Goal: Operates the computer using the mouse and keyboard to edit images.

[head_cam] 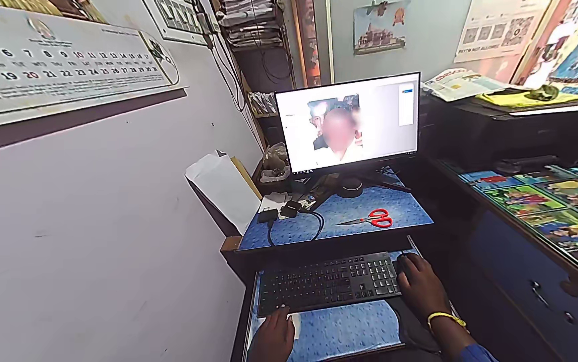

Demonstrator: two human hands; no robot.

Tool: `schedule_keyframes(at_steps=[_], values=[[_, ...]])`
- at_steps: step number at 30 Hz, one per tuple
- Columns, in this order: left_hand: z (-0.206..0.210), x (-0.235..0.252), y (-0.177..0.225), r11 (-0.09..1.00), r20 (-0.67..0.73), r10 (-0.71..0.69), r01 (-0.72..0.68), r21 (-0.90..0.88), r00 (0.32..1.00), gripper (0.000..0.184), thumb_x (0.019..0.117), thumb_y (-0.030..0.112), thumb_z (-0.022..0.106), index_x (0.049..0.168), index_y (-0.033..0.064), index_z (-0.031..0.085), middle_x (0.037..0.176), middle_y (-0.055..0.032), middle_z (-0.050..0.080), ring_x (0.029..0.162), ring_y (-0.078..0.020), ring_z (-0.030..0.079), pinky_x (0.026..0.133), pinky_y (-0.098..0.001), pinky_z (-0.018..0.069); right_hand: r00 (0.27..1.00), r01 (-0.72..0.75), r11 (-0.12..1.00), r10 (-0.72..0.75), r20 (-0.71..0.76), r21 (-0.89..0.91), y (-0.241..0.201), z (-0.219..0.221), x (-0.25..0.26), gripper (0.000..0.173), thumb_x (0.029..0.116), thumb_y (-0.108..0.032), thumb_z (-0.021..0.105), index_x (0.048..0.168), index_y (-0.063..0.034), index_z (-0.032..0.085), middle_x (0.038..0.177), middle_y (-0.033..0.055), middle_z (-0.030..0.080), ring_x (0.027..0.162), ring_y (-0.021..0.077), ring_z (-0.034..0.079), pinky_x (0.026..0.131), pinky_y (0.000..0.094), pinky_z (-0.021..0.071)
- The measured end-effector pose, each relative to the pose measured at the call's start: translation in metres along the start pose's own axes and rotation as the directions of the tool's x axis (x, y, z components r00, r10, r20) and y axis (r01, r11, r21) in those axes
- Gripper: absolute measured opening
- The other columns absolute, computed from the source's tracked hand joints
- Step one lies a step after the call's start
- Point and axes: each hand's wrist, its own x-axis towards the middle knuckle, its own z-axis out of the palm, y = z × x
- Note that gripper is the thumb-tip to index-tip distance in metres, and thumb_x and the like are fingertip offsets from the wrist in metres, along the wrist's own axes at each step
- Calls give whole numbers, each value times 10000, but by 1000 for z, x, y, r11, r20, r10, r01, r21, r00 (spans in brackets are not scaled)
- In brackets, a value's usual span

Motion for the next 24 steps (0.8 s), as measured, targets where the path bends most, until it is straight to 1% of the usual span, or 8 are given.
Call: schedule_keyframes(at_steps=[4,7,10,12,14,17,21,24], values=[[3,-1,-1,998,0,18,-18,57,1000,397,985,309,480,1145,69,752,1138,-93,756,1061,-258,731,907,-430,589,1000,-10,1000,10,15,-7,-2,-2,-1,452,909,-334,500,1283,-176,699,1400,101,614,1300,302,578,1042,491,502],[5,0,-1,997,-12,24,-23,70,1000,394,982,309,480,1132,71,756,1128,-88,760,1044,-261,735,892,-437,592,1000,-5,1000,5,9,-12,-1,-1,-1,451,906,-338,497,1273,-178,705,1389,98,622,1290,304,583,1036,487,506],[4,3,0,997,-19,28,-26,78,999,403,973,316,483,1144,73,754,1115,-96,761,1022,-267,738,868,-444,596,1000,-4,1000,4,7,-6,1,1,0,452,903,-331,509,1276,-173,709,1393,104,621,1291,312,582,1033,498,506],[2,4,1,997,3,16,-16,75,1000,422,963,328,491,1199,80,737,1148,-119,743,1023,-294,732,842,-471,597,1000,-8,1000,8,10,-5,1,1,-1,453,907,-336,512,1285,-176,703,1402,105,615,1299,310,579,1032,498,509],[1,3,3,998,7,4,-4,65,1000,429,956,325,506,1234,80,723,1211,-140,717,1040,-310,726,835,-479,597,1000,-4,1000,4,10,-3,1,1,-1,458,906,-333,511,1289,-168,701,1402,112,615,1301,316,578,1040,496,503],[3,2,1,998,-38,23,-21,55,999,425,954,326,511,1232,81,722,1223,-146,707,1014,-307,730,810,-463,603,1000,18,1000,-17,-15,18,3,4,-1,462,905,-329,513,1280,-143,709,1387,135,622,1289,334,587,1052,503,493],[3,2,1,998,-47,31,-28,48,998,420,956,319,512,1229,76,719,1214,-146,707,993,-303,732,790,-464,606,999,22,1000,-22,-25,13,3,5,-1,467,908,-331,498,1286,-154,707,1377,125,627,1280,322,591,1034,496,506],[3,2,1,998,-63,38,-35,48,997,419,955,319,511,1226,77,718,1210,-143,710,999,-298,732,796,-464,605,999,29,1000,-28,-36,12,2,4,-1,469,912,-336,486,1284,-153,707,1373,126,628,1272,322,594,1031,492,507]])
